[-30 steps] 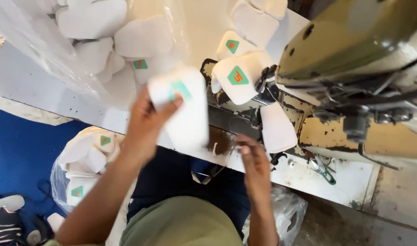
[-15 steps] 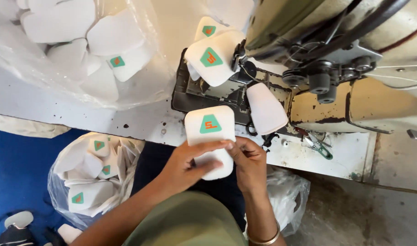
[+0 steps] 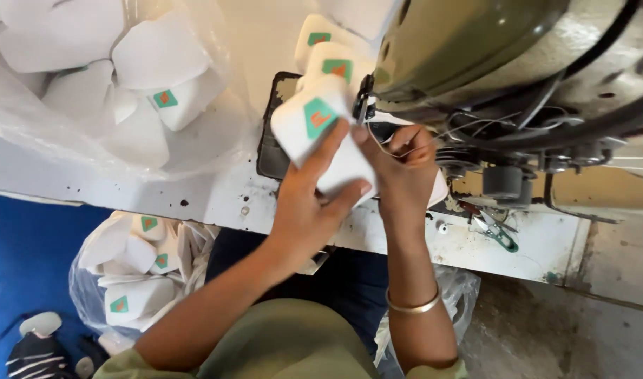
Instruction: Using an industrial sewing machine to stitch shoe tongues and then placing them into a plastic bag.
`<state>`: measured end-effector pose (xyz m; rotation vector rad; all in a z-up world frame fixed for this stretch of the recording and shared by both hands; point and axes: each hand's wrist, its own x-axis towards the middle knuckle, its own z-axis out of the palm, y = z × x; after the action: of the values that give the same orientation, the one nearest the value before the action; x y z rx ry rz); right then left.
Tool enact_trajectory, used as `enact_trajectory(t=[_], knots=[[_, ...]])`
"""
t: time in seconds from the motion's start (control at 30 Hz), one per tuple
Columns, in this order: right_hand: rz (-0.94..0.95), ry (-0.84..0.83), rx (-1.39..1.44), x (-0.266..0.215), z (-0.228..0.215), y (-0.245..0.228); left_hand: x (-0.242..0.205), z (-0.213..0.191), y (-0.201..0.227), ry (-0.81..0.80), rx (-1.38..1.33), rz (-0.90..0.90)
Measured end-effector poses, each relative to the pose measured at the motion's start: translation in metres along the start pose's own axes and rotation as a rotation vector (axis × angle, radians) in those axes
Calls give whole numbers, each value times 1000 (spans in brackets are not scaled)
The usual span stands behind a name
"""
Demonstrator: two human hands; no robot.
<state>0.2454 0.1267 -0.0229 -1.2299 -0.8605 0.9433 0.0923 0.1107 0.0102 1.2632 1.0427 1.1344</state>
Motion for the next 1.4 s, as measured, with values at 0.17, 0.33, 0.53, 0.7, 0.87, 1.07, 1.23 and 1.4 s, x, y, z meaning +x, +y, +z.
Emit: enact_trajectory(t=[0.17, 0.33, 0.53, 0.7, 0.87, 1.07, 1.23, 1.4], knots=[[-290, 195, -634, 5, -41, -19, 19, 3, -10, -101, -207, -34], [-1113, 641, -1083, 12, -194, -54, 37, -12, -21, -189, -122, -14], [-1085, 659, -1427, 1, -243, -36, 53, -22, -16, -305, -150, 0], [-1075, 706, -1281, 8, -222, -54, 57, -36, -10, -351, -158, -65], [-81, 173, -256, -25, -88, 0, 91, -67, -12, -546, -47, 35], [147, 51, 261, -12, 40, -12, 125, -77, 6, -647, -162, -213], [183, 125, 297, -1, 42, -9, 142, -75, 7, -655, -72, -121], [174, 176, 269, 4, 43, -7, 147, -72, -6, -617, 36, 22]])
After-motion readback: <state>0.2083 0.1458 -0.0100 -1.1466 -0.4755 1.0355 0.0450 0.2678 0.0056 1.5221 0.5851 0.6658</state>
